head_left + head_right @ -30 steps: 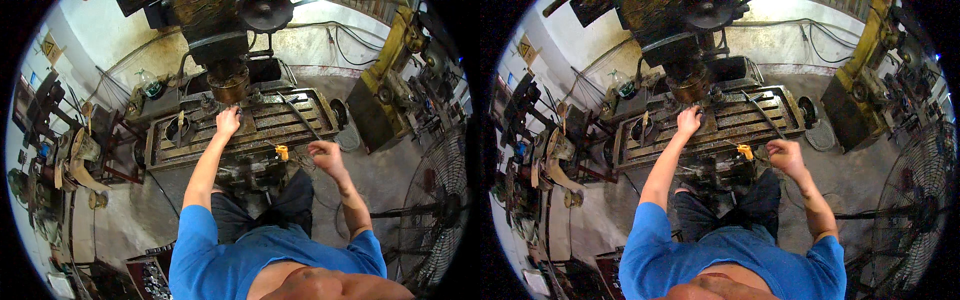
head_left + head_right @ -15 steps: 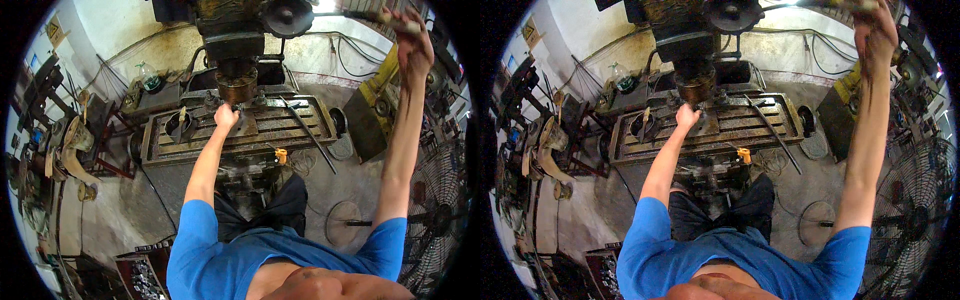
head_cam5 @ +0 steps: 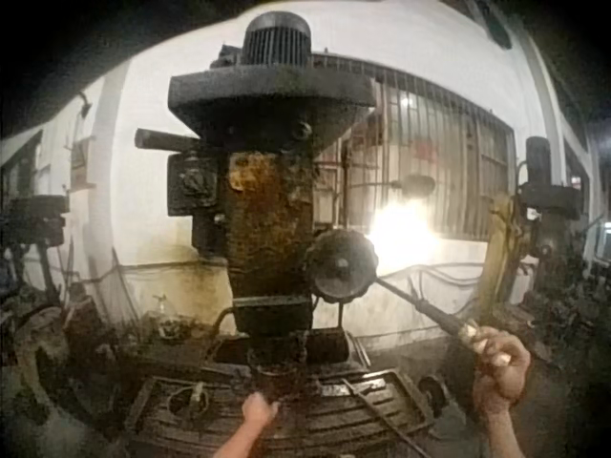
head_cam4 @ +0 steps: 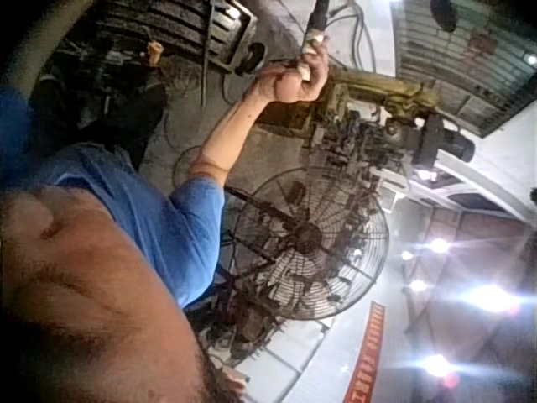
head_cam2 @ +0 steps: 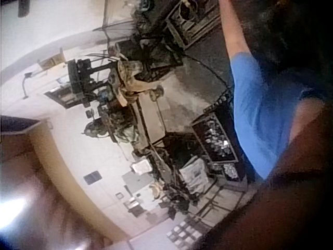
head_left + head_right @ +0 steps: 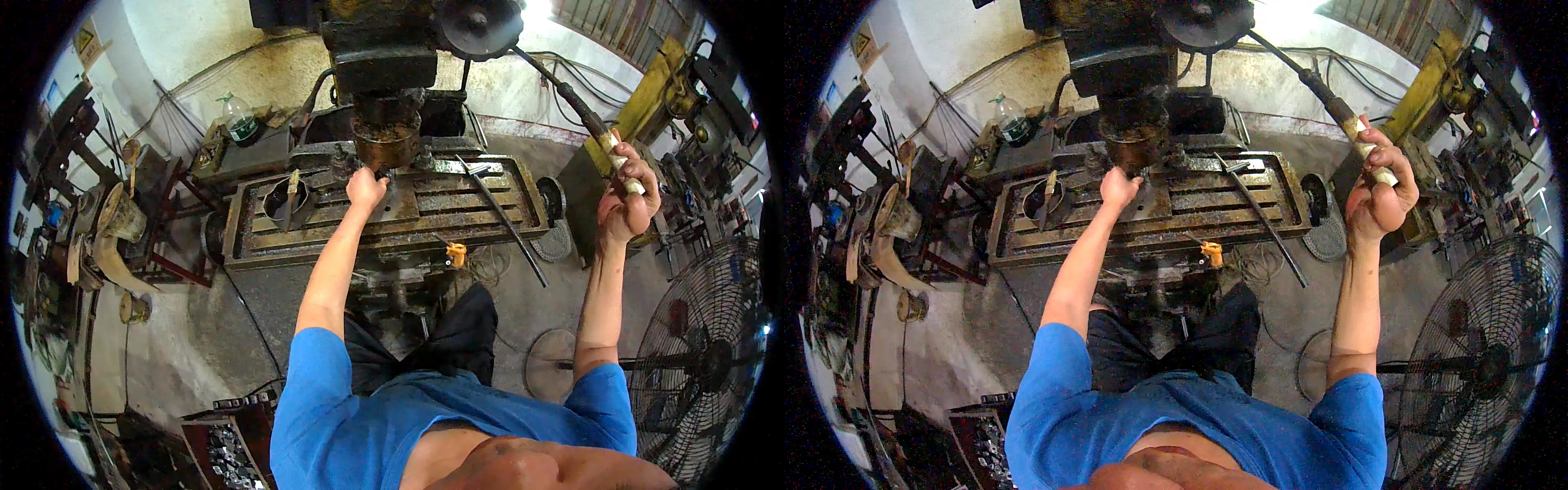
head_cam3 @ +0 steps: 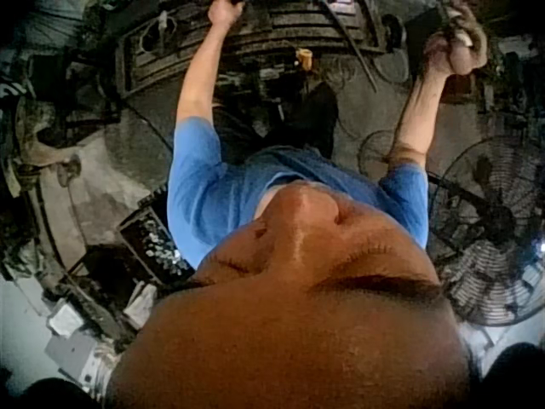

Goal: The person operates a drilling machine by placing metal components onto the worktable, using a brush to clear debris, and lowering the drill head to process each piece before placing them back into a storage bin.

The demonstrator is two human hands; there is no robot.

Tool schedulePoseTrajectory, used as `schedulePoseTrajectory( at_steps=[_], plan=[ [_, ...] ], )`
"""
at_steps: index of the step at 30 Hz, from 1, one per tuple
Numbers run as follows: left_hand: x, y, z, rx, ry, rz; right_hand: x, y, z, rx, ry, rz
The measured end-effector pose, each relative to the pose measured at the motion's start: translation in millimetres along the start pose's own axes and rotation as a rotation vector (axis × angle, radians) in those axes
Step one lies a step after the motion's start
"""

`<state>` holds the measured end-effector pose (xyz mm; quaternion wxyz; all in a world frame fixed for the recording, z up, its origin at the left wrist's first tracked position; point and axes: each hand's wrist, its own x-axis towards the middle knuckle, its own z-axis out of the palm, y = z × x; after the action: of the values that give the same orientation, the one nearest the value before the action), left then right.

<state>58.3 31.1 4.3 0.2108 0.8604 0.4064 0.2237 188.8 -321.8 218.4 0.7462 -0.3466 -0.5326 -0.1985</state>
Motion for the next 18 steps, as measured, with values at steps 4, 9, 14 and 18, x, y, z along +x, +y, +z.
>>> schedulePoseTrajectory(
  at_steps=[4, 9, 14, 18],
  plan=[
    [-5.4, -12.3, -12.1, -0.042, 0.053, 0.131, 4.8, -4.0, 5.0, -0.046, -0.021, -0.010],
    [-68.4, -53.7, -101.5, 0.032, 0.376, 0.278, 3.1, -1.8, -3.2, -0.010, -0.004, -0.019],
    [-93.6, -83.0, -148.8, 0.437, 0.344, 0.074, 3.3, -5.9, 9.0, -0.001, 0.105, 0.016],
    [-82.1, -117.6, -133.2, 0.568, 0.135, 0.152, 9.4, -0.3, 8.3, 0.042, 0.050, -0.004]
  ],
)
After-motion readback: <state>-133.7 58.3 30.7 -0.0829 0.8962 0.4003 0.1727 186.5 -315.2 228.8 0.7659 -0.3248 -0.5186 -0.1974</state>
